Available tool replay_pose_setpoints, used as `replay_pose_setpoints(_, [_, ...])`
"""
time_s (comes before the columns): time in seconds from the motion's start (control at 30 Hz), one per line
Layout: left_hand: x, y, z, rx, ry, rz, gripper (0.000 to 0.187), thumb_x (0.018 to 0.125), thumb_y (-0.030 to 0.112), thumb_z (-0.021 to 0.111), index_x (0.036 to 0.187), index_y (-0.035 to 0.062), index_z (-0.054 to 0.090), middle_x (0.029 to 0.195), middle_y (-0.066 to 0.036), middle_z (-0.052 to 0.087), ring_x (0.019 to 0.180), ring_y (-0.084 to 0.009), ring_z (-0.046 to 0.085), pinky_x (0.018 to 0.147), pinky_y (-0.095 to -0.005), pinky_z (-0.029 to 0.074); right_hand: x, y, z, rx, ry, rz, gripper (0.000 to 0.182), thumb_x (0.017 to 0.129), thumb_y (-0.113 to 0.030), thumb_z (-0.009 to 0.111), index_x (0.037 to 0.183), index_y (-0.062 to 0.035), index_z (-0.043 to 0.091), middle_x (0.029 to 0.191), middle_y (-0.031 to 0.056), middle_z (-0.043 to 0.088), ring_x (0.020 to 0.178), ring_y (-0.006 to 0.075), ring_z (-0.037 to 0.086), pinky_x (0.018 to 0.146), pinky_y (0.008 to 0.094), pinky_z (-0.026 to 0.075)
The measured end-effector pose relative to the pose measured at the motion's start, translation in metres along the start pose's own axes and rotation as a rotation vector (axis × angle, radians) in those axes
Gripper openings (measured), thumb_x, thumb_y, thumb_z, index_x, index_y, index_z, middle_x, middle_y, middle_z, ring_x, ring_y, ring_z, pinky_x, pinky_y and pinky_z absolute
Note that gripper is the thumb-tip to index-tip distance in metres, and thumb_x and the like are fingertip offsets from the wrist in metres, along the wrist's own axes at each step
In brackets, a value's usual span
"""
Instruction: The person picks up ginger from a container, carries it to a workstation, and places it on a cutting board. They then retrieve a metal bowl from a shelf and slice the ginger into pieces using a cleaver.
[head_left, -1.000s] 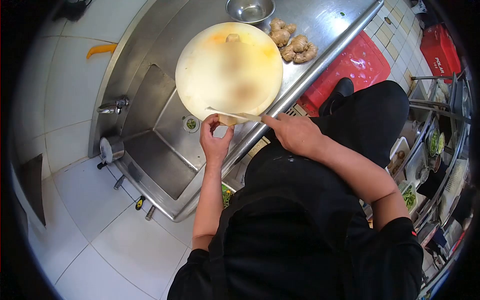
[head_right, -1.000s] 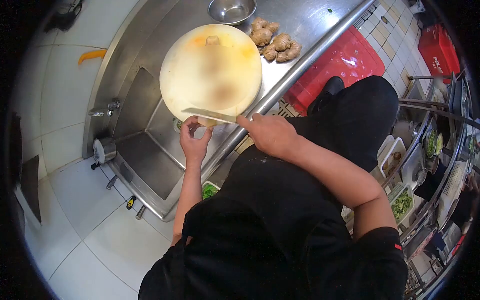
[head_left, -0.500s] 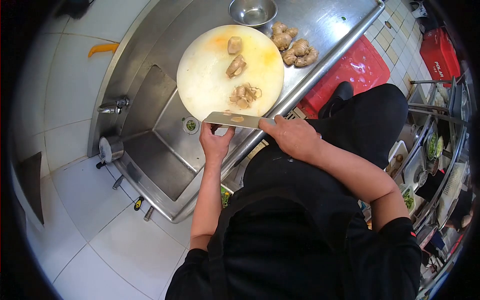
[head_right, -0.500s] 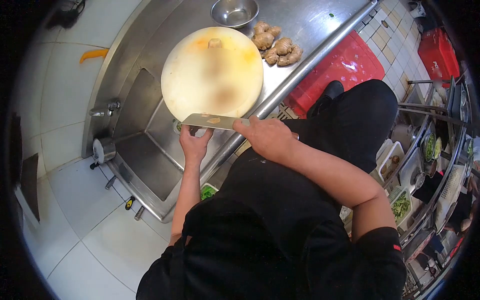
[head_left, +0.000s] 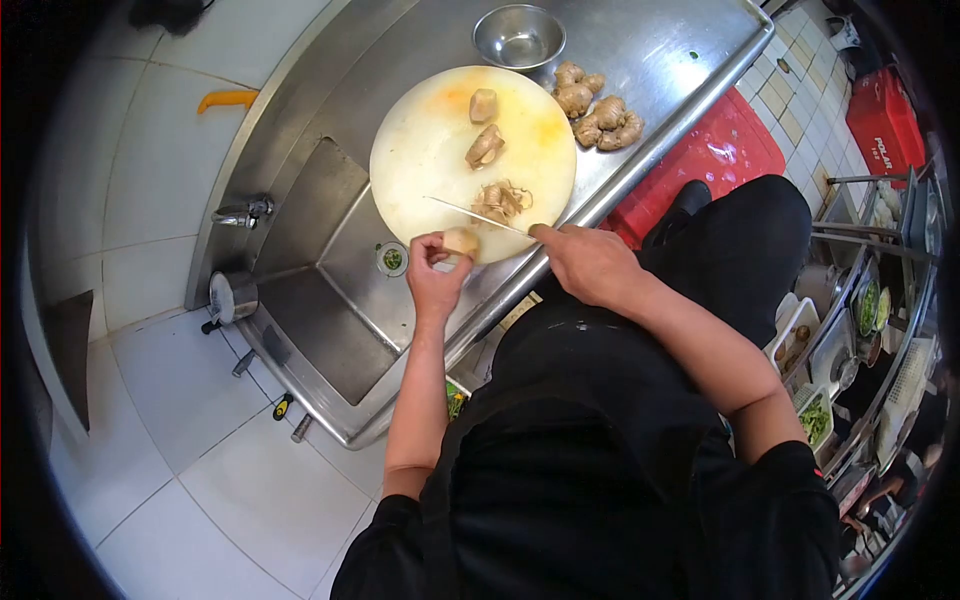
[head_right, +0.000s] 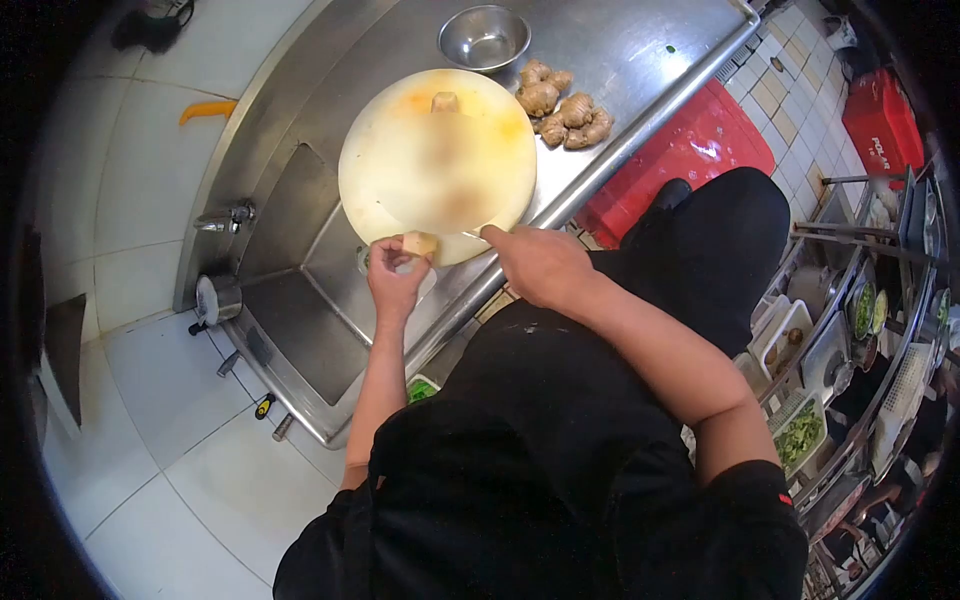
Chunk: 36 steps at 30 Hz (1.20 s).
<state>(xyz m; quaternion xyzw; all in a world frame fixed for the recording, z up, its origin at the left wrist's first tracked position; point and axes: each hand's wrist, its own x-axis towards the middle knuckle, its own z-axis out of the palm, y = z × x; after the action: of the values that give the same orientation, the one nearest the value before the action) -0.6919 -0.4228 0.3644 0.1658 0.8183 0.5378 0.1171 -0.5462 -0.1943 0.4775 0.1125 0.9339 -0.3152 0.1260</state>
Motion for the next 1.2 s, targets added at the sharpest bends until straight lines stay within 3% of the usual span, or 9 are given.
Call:
replay_pose_setpoints(0.1, [0.049,-0.016,-0.016,0.123,0.079,-0.108,0.046,0.072,0.016,0.088,0.104,0.0047,0.057,0.095,-0.005,0.067,0.086,-0.0143,0.062,0.078,-0.0307,0.053,-0.017,0.008,-0.01,0.034,0.088,0.005,0.035,0.095,-0.017,0.057,0.13,-0.0117,0.06,0.092,0.0179,0.068,0.09,0.0383,0.068,0.079,0.0502,0.054])
replay_pose_setpoints(0.17, [0.094,-0.007,-0.022,0.162,0.087,-0.02,0.046,0.07,0.017,0.087,0.105,0.0059,0.058,0.088,-0.006,0.064,0.082,-0.0165,0.06,0.076,-0.0318,0.052,-0.028,0.013,-0.013,0.031,0.102,0.004,0.038,0.094,-0.018,0.059,0.132,-0.0128,0.058,0.095,0.0166,0.069,0.093,0.0372,0.069,0.08,0.0507,0.054])
replay_pose_setpoints(0.37, [0.185,0.042,0.003,0.418,-0.031,0.083,0.046,0.074,0.023,0.083,0.111,0.0081,0.06,0.097,-0.013,0.068,0.09,-0.0277,0.066,0.081,-0.041,0.053,-0.038,0.017,-0.009,0.04,0.183,-0.016,0.038,0.089,-0.022,0.068,0.124,-0.0118,0.057,0.099,0.0151,0.069,0.095,0.0369,0.069,0.081,0.0501,0.054])
replay_pose_setpoints(0.43, [0.197,0.036,0.011,0.437,-0.139,-0.012,0.048,0.077,0.023,0.081,0.118,0.0078,0.062,0.11,-0.016,0.067,0.098,-0.0316,0.067,0.087,-0.0442,0.053,-0.04,0.014,-0.013,0.011,0.165,0.027,0.037,0.087,-0.021,0.07,0.12,-0.0107,0.057,0.099,0.0153,0.069,0.094,0.0374,0.069,0.08,0.0502,0.054])
replay_pose_setpoints(0.57, [0.174,0.046,0.022,0.556,-0.023,0.065,0.053,0.079,0.026,0.081,0.125,0.0077,0.061,0.118,-0.018,0.065,0.105,-0.0329,0.065,0.093,-0.0438,0.052,-0.041,0.022,-0.012,-0.033,0.167,0.022,0.037,0.083,-0.02,0.073,0.114,-0.0088,0.057,0.093,0.0153,0.067,0.091,0.0373,0.069,0.078,0.0498,0.054])
replay_pose_setpoints(0.63, [0.137,0.069,0.029,0.385,-0.022,0.226,0.058,0.081,0.029,0.081,0.13,0.0077,0.06,0.124,-0.02,0.063,0.114,-0.0346,0.062,0.099,-0.0433,0.05,-0.041,0.023,-0.015,-0.072,0.171,0.014,0.035,0.082,-0.019,0.073,0.112,-0.0087,0.057,0.09,0.0147,0.066,0.089,0.0369,0.068,0.077,0.0495,0.053])
replay_pose_setpoints(0.77, [0.045,0.105,0.048,0.463,-0.478,0.511,0.047,0.082,0.032,0.082,0.117,0.0081,0.061,0.144,-0.021,0.052,0.133,-0.0405,0.049,0.111,-0.0453,0.041,-0.038,0.023,-0.02,-0.177,0.188,-0.066,0.031,0.081,-0.015,0.072,0.107,-0.009,0.057,0.087,0.0133,0.063,0.084,0.0347,0.067,0.074,0.0479,0.052])
replay_pose_setpoints(1.0, [0.049,0.044,0.044,0.413,-0.235,0.319,0.038,0.089,0.025,0.077,0.116,0.0065,0.059,0.149,-0.023,0.046,0.137,-0.0417,0.045,0.112,-0.048,0.04,-0.066,0.02,-0.037,-0.293,0.136,-0.154,0.027,0.079,-0.011,0.071,0.101,-0.0092,0.057,0.089,0.0127,0.063,0.084,0.0321,0.067,0.073,0.0459,0.05])
replay_pose_setpoints(1.2, [0.042,0.037,0.034,0.198,-0.155,0.21,0.044,0.091,0.028,0.076,0.125,0.0063,0.059,0.145,-0.021,0.05,0.137,-0.0379,0.048,0.112,-0.0453,0.042,-0.086,0.029,-0.051,-0.234,0.15,0.019,0.032,0.078,-0.011,0.074,0.106,-0.0098,0.058,0.09,0.0114,0.062,0.087,0.0326,0.066,0.077,0.0459,0.05])
